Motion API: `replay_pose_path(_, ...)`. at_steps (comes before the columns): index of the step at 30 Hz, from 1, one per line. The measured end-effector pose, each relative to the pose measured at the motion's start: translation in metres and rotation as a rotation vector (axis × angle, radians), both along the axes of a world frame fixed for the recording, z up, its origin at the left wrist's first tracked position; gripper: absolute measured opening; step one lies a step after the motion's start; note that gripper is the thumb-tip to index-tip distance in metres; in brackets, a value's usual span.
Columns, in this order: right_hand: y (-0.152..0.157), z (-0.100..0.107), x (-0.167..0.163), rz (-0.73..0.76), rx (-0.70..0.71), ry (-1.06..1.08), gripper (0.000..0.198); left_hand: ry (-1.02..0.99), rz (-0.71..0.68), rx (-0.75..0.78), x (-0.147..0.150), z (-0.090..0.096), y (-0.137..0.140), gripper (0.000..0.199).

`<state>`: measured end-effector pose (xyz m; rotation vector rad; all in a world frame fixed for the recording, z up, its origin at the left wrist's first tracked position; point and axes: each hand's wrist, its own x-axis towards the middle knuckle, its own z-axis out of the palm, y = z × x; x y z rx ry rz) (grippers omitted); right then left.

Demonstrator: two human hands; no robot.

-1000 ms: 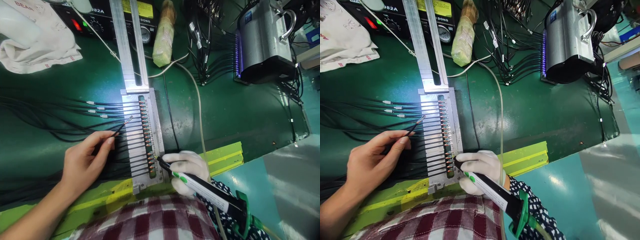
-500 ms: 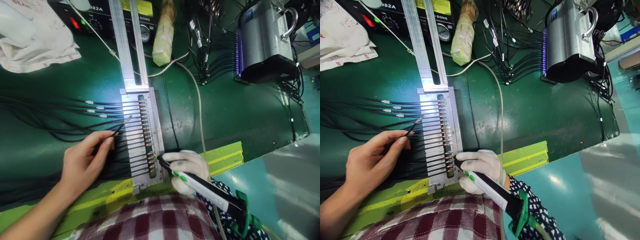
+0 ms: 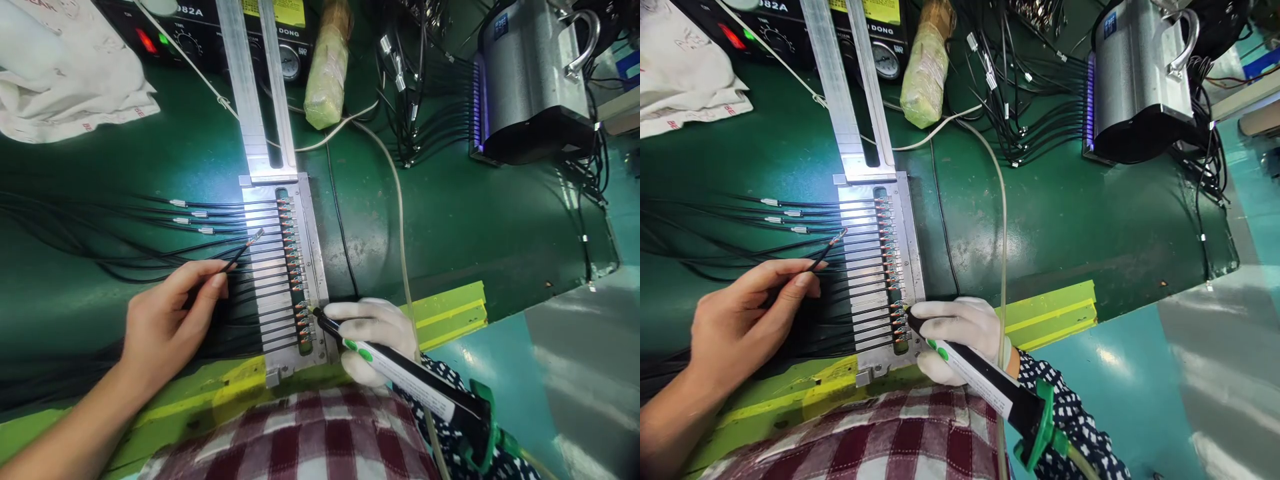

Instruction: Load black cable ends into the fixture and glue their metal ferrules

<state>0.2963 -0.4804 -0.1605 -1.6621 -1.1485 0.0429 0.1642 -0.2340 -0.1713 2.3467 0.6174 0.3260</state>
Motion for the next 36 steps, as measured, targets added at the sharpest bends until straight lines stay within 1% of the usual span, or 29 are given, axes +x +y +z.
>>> replay_pose_path(5,-0.001,0.002,0.0,0.008,-0.025,-0.005,0.012,0.005,0.003,0.004,0.0,0.0,0.0,0.022)
replay_pose_path(13,-0.001,0.003,0.0,0.015,-0.031,-0.014,0.013,0.008,0.024,0.016,-0.002,-0.002,0.0,0.022)
replay_pose_path(18,-0.002,0.002,0.002,0.022,-0.024,-0.038,0.015,0.0,0.014,0.025,0.0,-0.001,0.0,0.023)
replay_pose_path(20,-0.004,0.002,0.002,0.031,-0.008,-0.044,0.017,-0.006,0.018,0.023,0.001,-0.001,-0.001,0.024)
replay_pose_path(24,-0.011,0.0,0.0,0.048,0.068,-0.042,0.019,-0.001,0.026,0.033,0.0,-0.002,-0.001,0.025)
replay_pose_path(26,-0.013,0.0,-0.002,0.053,0.076,-0.037,0.019,0.001,0.03,0.03,-0.001,-0.002,-0.001,0.025)
replay_pose_path(33,-0.011,0.003,-0.004,0.097,-0.012,-0.03,0.013,0.039,0.045,0.027,0.0,0.0,-0.001,0.026)
replay_pose_path(36,-0.009,0.005,-0.003,0.093,-0.029,-0.039,0.011,0.04,0.048,0.036,0.0,0.0,-0.001,0.026)
